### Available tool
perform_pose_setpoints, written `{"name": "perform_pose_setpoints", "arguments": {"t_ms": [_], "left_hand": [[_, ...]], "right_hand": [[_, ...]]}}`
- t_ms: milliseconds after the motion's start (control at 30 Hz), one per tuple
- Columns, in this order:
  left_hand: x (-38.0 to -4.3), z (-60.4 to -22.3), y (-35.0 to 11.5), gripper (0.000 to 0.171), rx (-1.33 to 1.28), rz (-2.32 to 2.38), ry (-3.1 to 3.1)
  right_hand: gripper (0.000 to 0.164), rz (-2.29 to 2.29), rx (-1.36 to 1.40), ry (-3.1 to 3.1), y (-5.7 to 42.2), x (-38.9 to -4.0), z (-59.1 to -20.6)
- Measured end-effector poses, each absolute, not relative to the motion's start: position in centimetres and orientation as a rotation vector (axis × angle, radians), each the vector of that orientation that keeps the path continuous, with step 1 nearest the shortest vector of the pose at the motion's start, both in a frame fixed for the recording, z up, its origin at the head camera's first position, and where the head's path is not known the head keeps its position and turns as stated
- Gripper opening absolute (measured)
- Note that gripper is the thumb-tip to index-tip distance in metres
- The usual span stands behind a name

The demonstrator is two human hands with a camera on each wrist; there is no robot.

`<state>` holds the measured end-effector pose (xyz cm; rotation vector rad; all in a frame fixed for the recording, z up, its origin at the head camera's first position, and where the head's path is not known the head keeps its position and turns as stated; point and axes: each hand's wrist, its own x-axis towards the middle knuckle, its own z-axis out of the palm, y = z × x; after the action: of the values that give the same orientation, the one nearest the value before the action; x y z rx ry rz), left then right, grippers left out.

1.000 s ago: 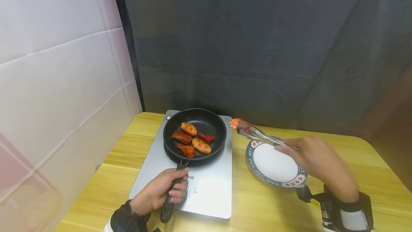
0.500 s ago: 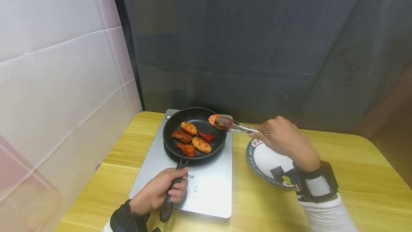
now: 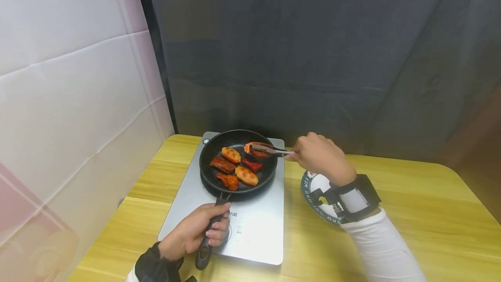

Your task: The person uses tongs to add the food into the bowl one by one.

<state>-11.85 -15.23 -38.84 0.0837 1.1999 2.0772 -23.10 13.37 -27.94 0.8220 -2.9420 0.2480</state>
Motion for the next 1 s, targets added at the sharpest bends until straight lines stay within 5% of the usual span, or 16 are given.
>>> {"name": "perform_pose_setpoints", "arguments": {"t_ms": [233, 1000], "left_hand": [[-11.9, -38.9, -15.2, 0.025, 0.086, 2.080, 1.197], [-11.7, -38.8, -15.3, 0.025, 0.084, 2.075, 1.188]], "right_hand": [[0.017, 0.139, 0.782, -2.958, 11.4, -24.4, -28.5], [0.020, 0.135, 0.694, -3.045, 10.4, -24.7, -29.5]]}}
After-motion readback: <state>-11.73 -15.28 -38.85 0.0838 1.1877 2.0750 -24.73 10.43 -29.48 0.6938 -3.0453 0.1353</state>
